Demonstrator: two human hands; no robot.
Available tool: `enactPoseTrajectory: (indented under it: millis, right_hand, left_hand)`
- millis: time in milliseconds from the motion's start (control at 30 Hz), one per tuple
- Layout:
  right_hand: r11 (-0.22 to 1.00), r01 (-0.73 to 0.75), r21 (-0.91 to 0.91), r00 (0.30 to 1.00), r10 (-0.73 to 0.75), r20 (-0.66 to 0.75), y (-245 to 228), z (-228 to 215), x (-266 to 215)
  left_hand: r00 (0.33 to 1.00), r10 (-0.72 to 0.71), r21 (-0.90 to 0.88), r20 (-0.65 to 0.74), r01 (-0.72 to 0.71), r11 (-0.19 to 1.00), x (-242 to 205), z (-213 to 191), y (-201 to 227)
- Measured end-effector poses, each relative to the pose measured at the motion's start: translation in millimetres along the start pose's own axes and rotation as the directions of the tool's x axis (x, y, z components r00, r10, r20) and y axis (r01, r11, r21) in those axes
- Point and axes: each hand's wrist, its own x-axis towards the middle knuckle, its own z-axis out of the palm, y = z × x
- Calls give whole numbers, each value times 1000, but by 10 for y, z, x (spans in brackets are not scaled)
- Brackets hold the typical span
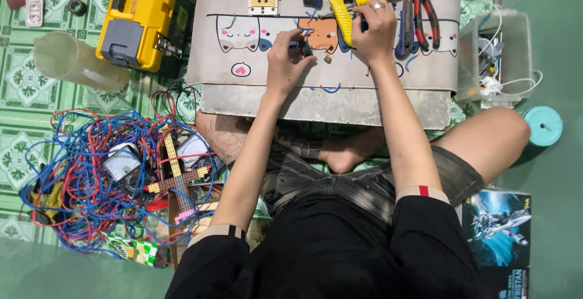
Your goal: The person uses a screwdriver to tighten a screw on a black electrical component. They then pick up a white electrical socket and connect blue wires to its terminals, securing them with the screwdriver.
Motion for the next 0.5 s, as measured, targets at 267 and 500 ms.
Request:
enactPoseTrajectory:
  millis: [267,500]
  right_hand:
    - [996,-53,-79,999,53,6,50,22,-45]
    - [982,-40,-182,999,35,-32,44,63,-119]
  left_hand:
    - [995,28,-36,91,-25,999,32,0,74]
    - [997,64,-56,-32,-65,996,-28,-43,42]
